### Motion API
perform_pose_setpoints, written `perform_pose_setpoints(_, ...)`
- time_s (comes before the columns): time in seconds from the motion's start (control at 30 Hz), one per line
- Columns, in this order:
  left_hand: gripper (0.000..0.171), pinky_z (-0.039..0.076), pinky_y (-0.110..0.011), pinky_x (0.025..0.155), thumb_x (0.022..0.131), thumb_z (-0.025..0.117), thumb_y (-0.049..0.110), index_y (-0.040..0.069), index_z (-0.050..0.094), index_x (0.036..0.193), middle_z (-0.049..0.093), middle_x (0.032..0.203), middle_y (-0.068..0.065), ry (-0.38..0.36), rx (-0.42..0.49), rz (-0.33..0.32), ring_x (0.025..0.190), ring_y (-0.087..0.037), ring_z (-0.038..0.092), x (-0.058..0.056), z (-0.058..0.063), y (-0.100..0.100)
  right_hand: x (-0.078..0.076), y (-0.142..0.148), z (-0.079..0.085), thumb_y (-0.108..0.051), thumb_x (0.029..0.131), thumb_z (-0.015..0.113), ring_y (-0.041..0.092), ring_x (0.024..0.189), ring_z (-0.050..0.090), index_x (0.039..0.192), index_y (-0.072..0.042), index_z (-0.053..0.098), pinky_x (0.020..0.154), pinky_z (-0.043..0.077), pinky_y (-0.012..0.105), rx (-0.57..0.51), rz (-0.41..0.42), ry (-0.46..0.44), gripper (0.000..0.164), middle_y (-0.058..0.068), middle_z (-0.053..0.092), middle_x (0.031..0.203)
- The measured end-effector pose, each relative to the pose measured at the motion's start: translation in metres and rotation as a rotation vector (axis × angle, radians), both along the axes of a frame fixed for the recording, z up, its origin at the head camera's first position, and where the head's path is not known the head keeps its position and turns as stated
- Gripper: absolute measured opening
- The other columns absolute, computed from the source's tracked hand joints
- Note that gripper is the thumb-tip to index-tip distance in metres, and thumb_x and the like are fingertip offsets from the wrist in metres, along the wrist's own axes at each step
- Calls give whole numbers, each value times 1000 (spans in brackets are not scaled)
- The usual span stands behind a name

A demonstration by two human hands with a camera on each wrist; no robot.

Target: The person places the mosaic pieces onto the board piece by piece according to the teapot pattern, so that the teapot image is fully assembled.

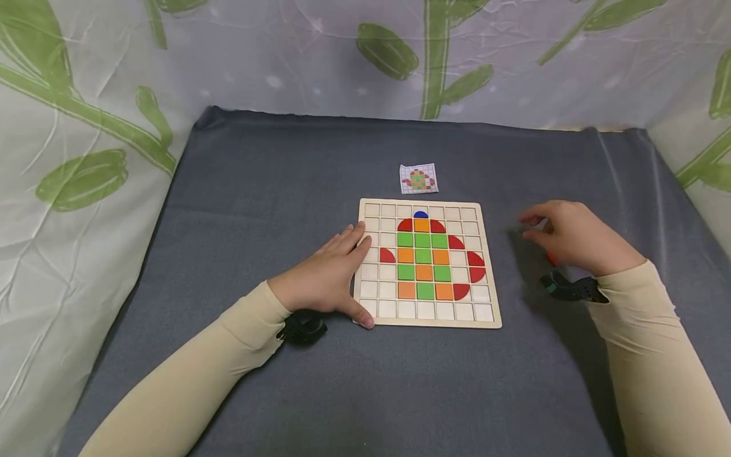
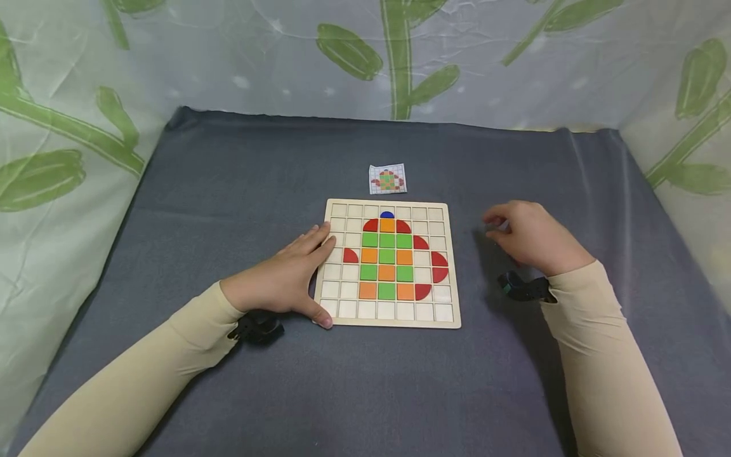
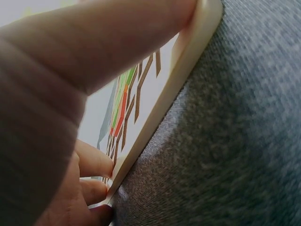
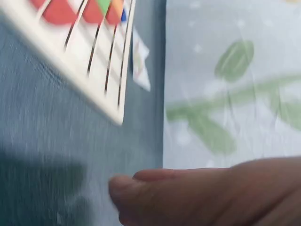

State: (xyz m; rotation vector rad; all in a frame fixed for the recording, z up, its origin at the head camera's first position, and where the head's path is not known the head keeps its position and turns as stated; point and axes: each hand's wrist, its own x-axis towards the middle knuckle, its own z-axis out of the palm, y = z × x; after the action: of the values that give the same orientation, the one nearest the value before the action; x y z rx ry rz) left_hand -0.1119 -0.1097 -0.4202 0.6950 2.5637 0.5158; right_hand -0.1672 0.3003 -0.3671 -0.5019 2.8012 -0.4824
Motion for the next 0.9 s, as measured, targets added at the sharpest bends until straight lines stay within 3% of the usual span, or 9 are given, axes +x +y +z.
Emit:
perform_pose_setpoints(0.17, 150, 5, -45, 132, 60, 94, 70, 0, 15, 167, -6, 176, -16, -1, 10, -1, 163, -33, -3, 0, 1, 0, -5, 25, 2, -12, 93, 76, 27, 88, 68, 126, 1, 72, 70, 53, 40, 68, -23, -50, 36, 23, 71, 114)
perform_pose_setpoints(0.4, 148, 6, -47, 131, 60, 95, 68, 0, 16, 167, -5, 176, -16, -1, 10, 3, 163, -34, -2, 0, 0, 0, -6, 43, -3, -27, 87, 86, 20, 86, 64, 103, -8, 75, 75, 50, 40, 112, -38, -175, 27, 2, 73, 93)
perform_pose_setpoints(0.77, 149, 6, -46, 131, 61, 93, 70, 1, 15, 167, -6, 176, -15, -12, -4, 2, 163, -32, -4, 0, 3, 0, -9, 24, -12, -13, 83, 80, 16, 72, 61, 91, -9, 79, 65, 50, 34, 82, -25, -159, 9, -1, 74, 84)
perform_pose_setpoints(0.9, 149, 6, -46, 131, 61, 93, 70, 1, 15, 167, -8, 176, -15, -15, -3, 0, 163, -32, -4, 0, 3, 0, -10, 10, -16, -12, 83, 80, 13, 76, 65, 92, -7, 80, 67, 51, 32, 50, 13, -136, 10, 0, 76, 86)
